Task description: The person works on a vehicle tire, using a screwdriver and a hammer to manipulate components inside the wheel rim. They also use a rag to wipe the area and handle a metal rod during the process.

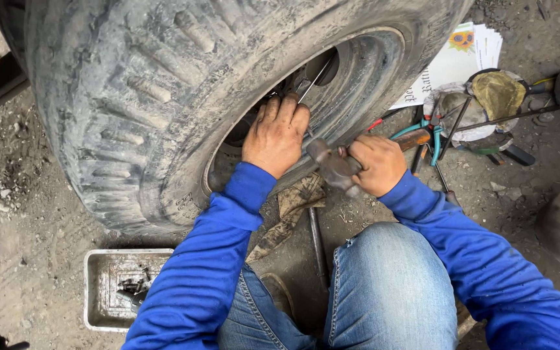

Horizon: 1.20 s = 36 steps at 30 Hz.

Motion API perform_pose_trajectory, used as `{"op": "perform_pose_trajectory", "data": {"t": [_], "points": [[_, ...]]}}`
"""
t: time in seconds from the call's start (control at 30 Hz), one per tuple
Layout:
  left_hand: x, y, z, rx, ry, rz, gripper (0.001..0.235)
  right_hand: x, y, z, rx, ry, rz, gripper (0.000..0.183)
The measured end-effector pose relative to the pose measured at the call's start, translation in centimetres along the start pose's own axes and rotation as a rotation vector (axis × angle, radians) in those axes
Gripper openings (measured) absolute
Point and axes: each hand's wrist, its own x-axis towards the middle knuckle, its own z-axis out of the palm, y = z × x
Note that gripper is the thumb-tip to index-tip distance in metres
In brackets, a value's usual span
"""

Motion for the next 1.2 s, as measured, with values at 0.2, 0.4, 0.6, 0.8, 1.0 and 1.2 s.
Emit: {"op": "perform_pose_trajectory", "data": {"t": [0.2,0.4,0.6,0.8,1.0,1.2], "points": [[-0.3,0.0,0.2,0.020,0.016,0.001,0.013,0.6,-0.9,-0.7,-0.092,0.043,-0.073,0.060],[-0.2,-0.1,0.3,0.008,0.003,-0.005,0.014,0.4,-0.5,-0.2,-0.023,0.077,-0.111,0.061],[-0.2,-0.1,0.0,0.052,0.025,0.002,0.013,2.9,-2.5,-2.1,0.018,0.103,-0.116,0.053],[-1.2,0.4,1.2,0.060,-0.024,-0.021,0.014,-2.1,1.1,0.7,0.001,0.005,-0.020,0.076],[-0.8,1.0,0.9,0.005,-0.063,-0.001,0.017,2.8,-3.3,-3.0,0.006,0.044,-0.060,0.058],[-1.1,0.1,1.1,0.020,-0.068,-0.002,0.017,1.7,-2.4,-2.4,0.031,0.062,-0.035,0.061]]}}
